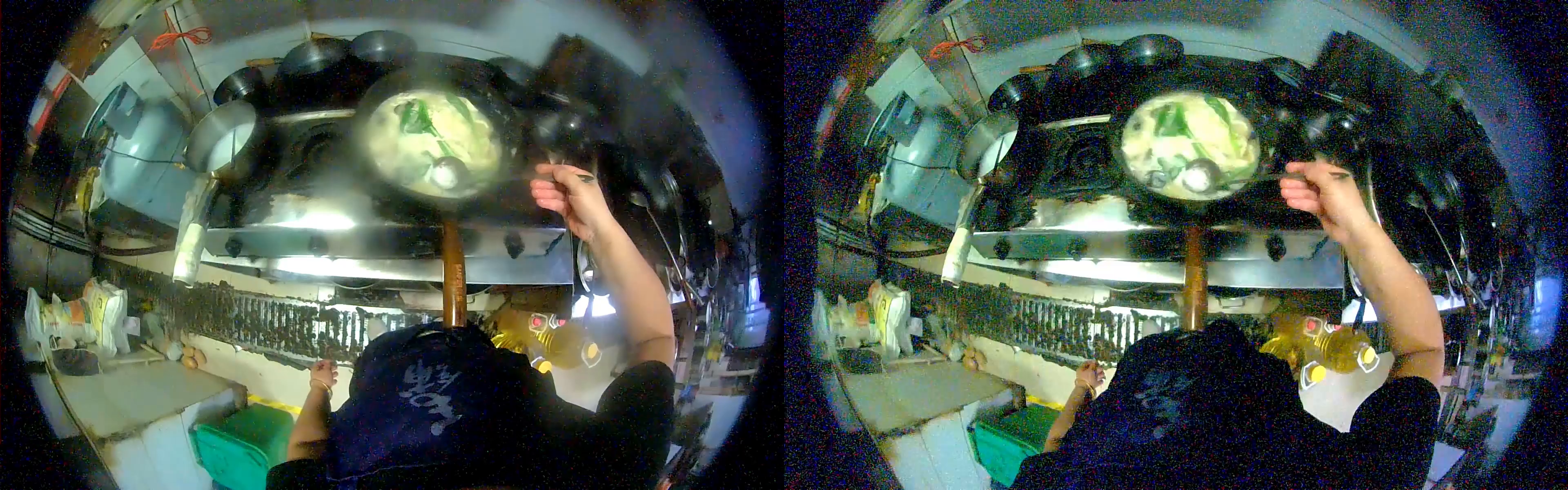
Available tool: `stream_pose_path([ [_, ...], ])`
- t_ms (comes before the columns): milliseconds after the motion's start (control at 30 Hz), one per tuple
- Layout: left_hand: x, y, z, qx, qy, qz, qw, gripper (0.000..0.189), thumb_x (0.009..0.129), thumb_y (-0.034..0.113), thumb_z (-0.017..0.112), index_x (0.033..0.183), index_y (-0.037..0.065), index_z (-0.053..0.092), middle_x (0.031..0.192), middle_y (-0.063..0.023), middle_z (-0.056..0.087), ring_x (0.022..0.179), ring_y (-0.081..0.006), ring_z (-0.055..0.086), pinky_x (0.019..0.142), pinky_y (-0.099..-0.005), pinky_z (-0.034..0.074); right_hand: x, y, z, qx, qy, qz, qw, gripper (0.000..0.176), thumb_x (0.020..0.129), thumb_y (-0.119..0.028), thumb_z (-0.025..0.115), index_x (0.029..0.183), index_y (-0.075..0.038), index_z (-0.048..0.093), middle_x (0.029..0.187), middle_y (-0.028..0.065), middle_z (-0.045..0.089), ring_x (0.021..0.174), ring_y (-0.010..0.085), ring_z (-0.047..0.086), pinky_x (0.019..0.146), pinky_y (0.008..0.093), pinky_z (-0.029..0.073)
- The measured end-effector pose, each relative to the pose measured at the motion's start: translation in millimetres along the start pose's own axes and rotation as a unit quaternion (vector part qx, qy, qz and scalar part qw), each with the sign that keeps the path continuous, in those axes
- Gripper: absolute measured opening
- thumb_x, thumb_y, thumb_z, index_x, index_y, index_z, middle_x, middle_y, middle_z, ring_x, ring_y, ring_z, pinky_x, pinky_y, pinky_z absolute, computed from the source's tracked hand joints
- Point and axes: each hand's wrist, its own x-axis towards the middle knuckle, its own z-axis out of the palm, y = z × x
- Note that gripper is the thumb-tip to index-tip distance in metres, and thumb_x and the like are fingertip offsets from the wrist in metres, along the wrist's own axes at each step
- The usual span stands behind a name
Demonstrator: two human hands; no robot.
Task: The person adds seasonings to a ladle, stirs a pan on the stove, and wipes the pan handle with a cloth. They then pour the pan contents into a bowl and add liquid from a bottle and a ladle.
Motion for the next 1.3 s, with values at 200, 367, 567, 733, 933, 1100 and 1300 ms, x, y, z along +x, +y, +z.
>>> stream_pose_path([
  [200, 0.2, -2.9, 4.3, -0.02, 0.009, 0.034, 0.999, 0.012, 0.09, 0.027, 0.049, 0.098, 0.017, 0.048, 0.08, -0.007, 0.057, 0.064, -0.0234, 0.054, 0.044, -0.0366, 0.038, 18.2, 10.6, 18.8, 0.025, -0.022, 0.015, 0.999, 0.027, 0.089, -0.016, 0.045, 0.107, 0.002, 0.055, 0.094, 0.016, 0.063, 0.08, 0.0206, 0.064, 0.069, 0.0302, 0.055],
  [367, -15.7, -1.2, 28.4, 0.009, 0.074, 0.041, 0.996, 0.011, 0.089, 0.029, 0.051, 0.088, 0.018, 0.048, 0.073, -0.0011, 0.051, 0.059, -0.0192, 0.048, 0.043, -0.0345, 0.034, 34.4, 12.4, 42.3, 0.039, -0.028, 0.005, 0.999, 0.026, 0.09, -0.016, 0.045, 0.106, 0.002, 0.056, 0.092, 0.0164, 0.064, 0.078, 0.0209, 0.064, 0.069, 0.0301, 0.055],
  [567, -39.4, -7.9, 31.6, -0.071, 0.038, 0.025, 0.996, 0.015, 0.087, 0.032, 0.053, 0.081, 0.022, 0.044, 0.065, 0.0017, 0.043, 0.052, -0.0143, 0.04, 0.04, -0.0287, 0.028, 56.3, 9.4, 49.3, 0.063, -0.017, -0.007, 0.998, 0.026, 0.089, -0.017, 0.046, 0.106, 0.002, 0.054, 0.094, 0.0169, 0.063, 0.078, 0.0211, 0.064, 0.069, 0.03, 0.054],
  [733, -59.6, -17.2, 48.9, 0.023, 0.127, 0.066, 0.989, 0.014, 0.086, 0.031, 0.053, 0.082, 0.021, 0.044, 0.063, 0.0006, 0.044, 0.047, -0.0128, 0.039, 0.037, -0.0266, 0.026, 70.5, 7.1, 53.0, 0.06, 0.007, -0.044, 0.997, 0.028, 0.088, -0.018, 0.048, 0.106, 0.003, 0.054, 0.094, 0.017, 0.062, 0.077, 0.0205, 0.063, 0.069, 0.029, 0.054],
  [933, -56.7, -24.3, 35.6, -0.064, 0.065, 0.046, 0.995, 0.012, 0.084, 0.024, 0.055, 0.082, 0.019, 0.044, 0.066, -0.001, 0.049, 0.049, -0.0132, 0.044, 0.038, -0.0263, 0.03, 87.0, 4.7, 55.4, 0.054, 0.023, -0.046, 0.997, 0.028, 0.088, -0.017, 0.047, 0.107, 0.003, 0.053, 0.094, 0.0174, 0.062, 0.078, 0.0204, 0.063, 0.07, 0.0293, 0.054],
  [1100, -48.5, -26.4, 29.2, -0.096, 0.03, 0.049, 0.994, 0.013, 0.083, 0.021, 0.057, 0.083, 0.019, 0.044, 0.065, -0.0008, 0.048, 0.049, -0.0127, 0.044, 0.037, -0.0255, 0.03, 92.7, 12.4, 59.0, 0.068, 0.008, -0.026, 0.997, 0.025, 0.089, -0.014, 0.046, 0.105, 0.003, 0.053, 0.093, 0.018, 0.062, 0.077, 0.0216, 0.063, 0.07, 0.0305, 0.055],
  [1300, -48.3, -21.7, 33.6, -0.059, 0.066, 0.051, 0.995, 0.014, 0.085, 0.022, 0.056, 0.085, 0.018, 0.043, 0.066, -0.0027, 0.051, 0.049, -0.0132, 0.045, 0.037, -0.0265, 0.032, 82.6, 9.7, 73.9, 0.094, -0.004, -0.011, 0.995, 0.024, 0.089, -0.014, 0.046, 0.104, 0.004, 0.053, 0.095, 0.0202, 0.062, 0.079, 0.0237, 0.064, 0.071, 0.0311, 0.055],
])
